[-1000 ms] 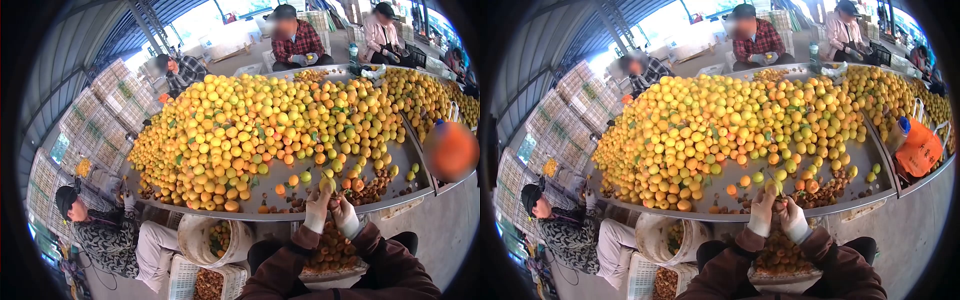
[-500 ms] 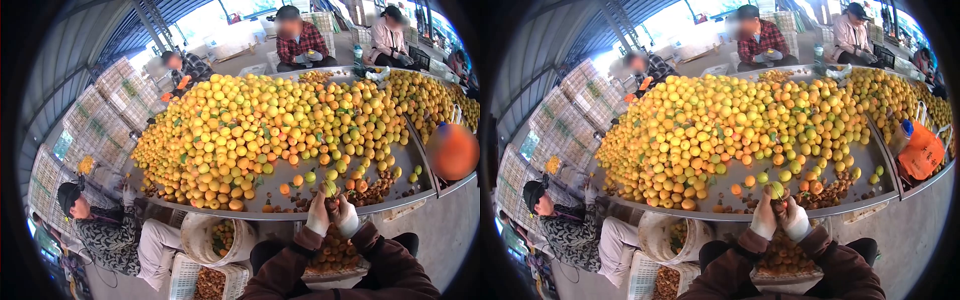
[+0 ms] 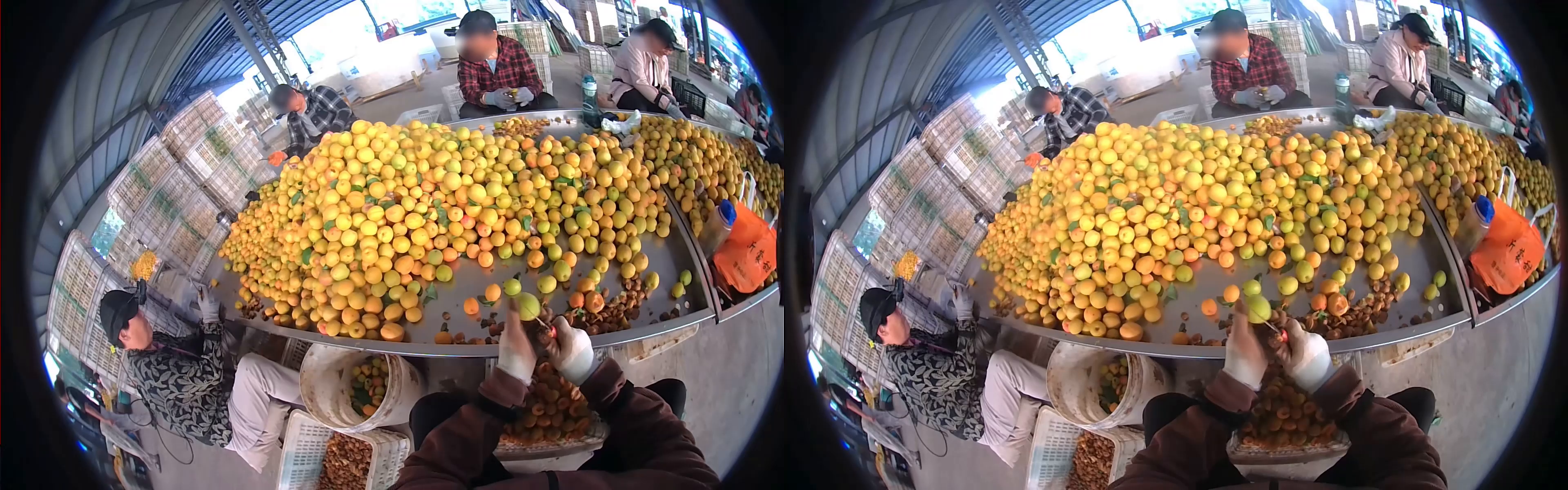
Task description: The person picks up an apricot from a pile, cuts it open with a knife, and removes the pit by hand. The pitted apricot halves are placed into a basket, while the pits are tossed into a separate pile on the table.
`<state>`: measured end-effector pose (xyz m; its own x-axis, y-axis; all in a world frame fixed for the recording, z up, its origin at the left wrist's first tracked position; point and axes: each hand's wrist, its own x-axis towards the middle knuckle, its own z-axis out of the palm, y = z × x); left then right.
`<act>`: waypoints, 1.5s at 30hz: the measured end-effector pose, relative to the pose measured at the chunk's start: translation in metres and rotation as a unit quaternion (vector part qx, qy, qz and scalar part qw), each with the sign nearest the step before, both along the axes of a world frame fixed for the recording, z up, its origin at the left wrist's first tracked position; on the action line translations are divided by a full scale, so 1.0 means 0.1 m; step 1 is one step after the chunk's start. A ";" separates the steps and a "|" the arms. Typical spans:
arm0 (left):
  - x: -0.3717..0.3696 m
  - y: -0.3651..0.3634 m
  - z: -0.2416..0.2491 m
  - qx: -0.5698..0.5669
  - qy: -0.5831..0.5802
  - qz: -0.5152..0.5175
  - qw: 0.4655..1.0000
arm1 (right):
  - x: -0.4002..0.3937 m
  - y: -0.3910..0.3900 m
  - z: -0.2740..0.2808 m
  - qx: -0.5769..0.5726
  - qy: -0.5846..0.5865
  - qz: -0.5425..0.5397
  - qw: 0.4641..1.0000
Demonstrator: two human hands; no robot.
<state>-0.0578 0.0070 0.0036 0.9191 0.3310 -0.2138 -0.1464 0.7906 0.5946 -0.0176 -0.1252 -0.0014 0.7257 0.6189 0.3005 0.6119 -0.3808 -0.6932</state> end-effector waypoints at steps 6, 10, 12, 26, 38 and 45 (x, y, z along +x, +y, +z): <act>0.05 -0.15 -0.40 0.494 -0.105 0.048 0.862 | 0.22 -0.01 0.08 0.265 0.134 -0.108 0.949; -0.04 -0.36 -0.27 0.496 -0.026 -0.036 0.867 | 0.33 -0.05 -0.14 0.356 0.260 -0.093 0.893; -0.06 -0.30 -0.21 0.803 -0.058 0.043 0.592 | 0.39 -0.05 -0.27 0.350 0.287 -0.108 0.885; 0.03 -0.57 0.04 0.679 -0.047 0.165 0.714 | 0.34 0.00 -0.09 0.421 0.433 -0.176 0.778; 0.13 -0.68 -0.43 0.713 0.025 0.166 0.680 | 0.25 0.09 -0.14 0.390 0.265 -0.197 0.859; 0.12 -0.50 -0.67 0.570 0.025 0.037 0.821 | 0.15 0.05 -0.11 0.285 0.064 -0.141 0.946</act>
